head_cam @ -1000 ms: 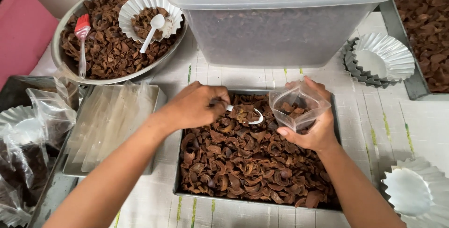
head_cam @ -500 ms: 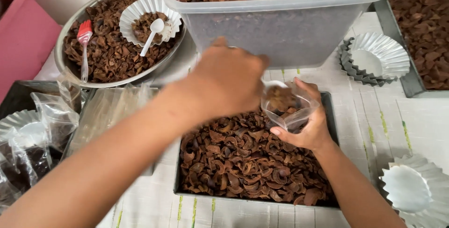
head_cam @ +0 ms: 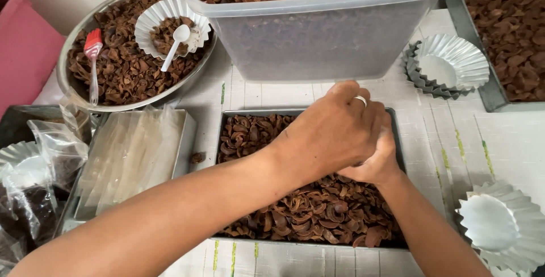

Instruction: Filling small plastic bags with dried plant material using a small spoon from a metal tray.

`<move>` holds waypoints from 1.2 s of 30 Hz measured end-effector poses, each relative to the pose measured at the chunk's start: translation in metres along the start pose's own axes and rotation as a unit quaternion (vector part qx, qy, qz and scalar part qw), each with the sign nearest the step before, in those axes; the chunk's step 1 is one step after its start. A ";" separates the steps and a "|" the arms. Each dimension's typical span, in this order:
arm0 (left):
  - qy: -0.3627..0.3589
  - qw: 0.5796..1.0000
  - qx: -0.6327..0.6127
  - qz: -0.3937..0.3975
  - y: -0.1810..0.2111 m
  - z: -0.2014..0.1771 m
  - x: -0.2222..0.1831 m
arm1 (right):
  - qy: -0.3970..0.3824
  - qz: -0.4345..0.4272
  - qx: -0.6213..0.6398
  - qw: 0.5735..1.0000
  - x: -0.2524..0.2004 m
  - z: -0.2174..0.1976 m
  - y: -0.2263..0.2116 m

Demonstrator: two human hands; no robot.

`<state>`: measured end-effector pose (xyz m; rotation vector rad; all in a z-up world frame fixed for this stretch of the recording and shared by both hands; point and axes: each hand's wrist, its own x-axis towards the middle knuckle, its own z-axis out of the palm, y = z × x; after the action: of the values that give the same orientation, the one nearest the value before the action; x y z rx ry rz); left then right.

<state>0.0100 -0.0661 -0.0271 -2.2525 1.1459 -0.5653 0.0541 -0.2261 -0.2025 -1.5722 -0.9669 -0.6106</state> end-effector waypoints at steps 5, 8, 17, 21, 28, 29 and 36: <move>0.107 0.987 -0.106 -0.057 -0.027 -0.008 -0.026 | 0.020 -0.027 -0.012 0.999 0.003 -0.001 0.008; 0.141 0.976 -0.117 -0.116 -0.047 -0.022 -0.053 | 0.037 0.014 0.038 0.998 0.009 -0.004 -0.001; -0.141 0.952 -0.134 -0.238 -0.019 0.085 -0.126 | 0.043 0.082 0.153 0.984 0.013 -0.004 0.010; -0.209 0.916 -0.240 -0.243 -0.002 0.124 -0.127 | 0.018 0.106 0.137 0.985 0.013 -0.008 0.010; -0.321 0.760 -0.492 -0.278 0.002 0.088 -0.081 | 0.027 0.097 0.091 0.991 0.011 0.001 0.005; -0.299 0.733 -0.544 -0.280 0.003 0.084 -0.079 | 0.027 0.100 0.099 0.990 0.010 0.000 0.005; -0.276 0.628 -0.645 -0.338 -0.014 0.066 -0.087 | 0.026 0.097 0.067 0.993 0.009 -0.002 0.007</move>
<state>0.0089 0.0311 -0.0794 -3.6207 0.1810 1.1290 0.0646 -0.2259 -0.1984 -1.5021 -0.7886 -0.4380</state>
